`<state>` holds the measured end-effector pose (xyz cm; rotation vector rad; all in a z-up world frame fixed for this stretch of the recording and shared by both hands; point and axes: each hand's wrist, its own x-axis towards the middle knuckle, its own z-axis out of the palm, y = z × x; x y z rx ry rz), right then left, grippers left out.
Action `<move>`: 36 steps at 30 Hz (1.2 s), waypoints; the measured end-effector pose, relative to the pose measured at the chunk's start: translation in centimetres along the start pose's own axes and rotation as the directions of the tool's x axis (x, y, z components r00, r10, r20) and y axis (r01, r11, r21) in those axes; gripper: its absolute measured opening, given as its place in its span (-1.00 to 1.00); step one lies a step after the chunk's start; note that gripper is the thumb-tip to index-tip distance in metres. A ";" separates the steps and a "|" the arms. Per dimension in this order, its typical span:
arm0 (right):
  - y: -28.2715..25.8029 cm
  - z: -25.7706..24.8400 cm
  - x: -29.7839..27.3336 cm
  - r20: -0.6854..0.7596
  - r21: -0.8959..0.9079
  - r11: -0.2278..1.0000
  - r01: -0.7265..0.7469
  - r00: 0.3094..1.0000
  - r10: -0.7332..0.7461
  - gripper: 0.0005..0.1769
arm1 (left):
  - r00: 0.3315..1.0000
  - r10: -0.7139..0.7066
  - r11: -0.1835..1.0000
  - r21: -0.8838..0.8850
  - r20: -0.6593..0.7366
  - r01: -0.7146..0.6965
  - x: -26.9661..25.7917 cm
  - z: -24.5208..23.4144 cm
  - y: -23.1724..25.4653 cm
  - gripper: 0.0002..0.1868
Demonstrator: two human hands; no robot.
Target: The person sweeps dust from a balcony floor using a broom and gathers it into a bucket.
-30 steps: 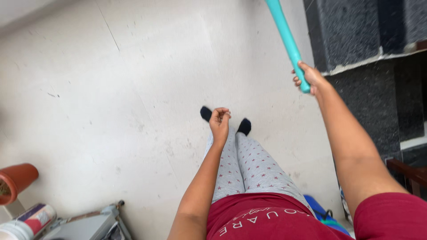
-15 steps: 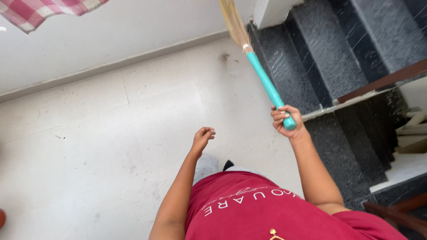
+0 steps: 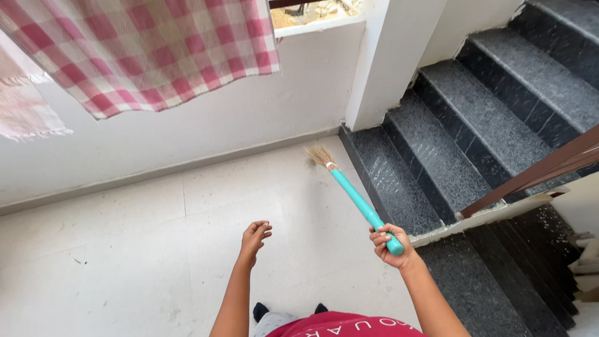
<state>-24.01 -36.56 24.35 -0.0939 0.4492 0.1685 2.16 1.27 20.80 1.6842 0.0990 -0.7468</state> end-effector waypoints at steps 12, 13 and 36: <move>4.6 9.3 -2.8 -0.199 -0.609 0.792 0.044 0.958 -0.206 -0.66 | 0.996 0.067 0.997 0.042 -0.060 -0.065 -6.6 -5.6 1.5 -0.59; 5.2 9.6 -2.5 -0.224 -0.622 0.783 0.008 0.956 -0.188 -0.67 | 0.992 0.087 0.996 0.009 -0.088 -0.087 -7.3 -6.5 1.4 -0.59; 36.6 18.1 1.3 -0.144 -0.524 0.804 -0.280 0.960 0.240 -0.54 | 0.908 -0.035 0.971 -0.228 -0.417 -0.068 -33.5 -23.3 -18.9 -0.66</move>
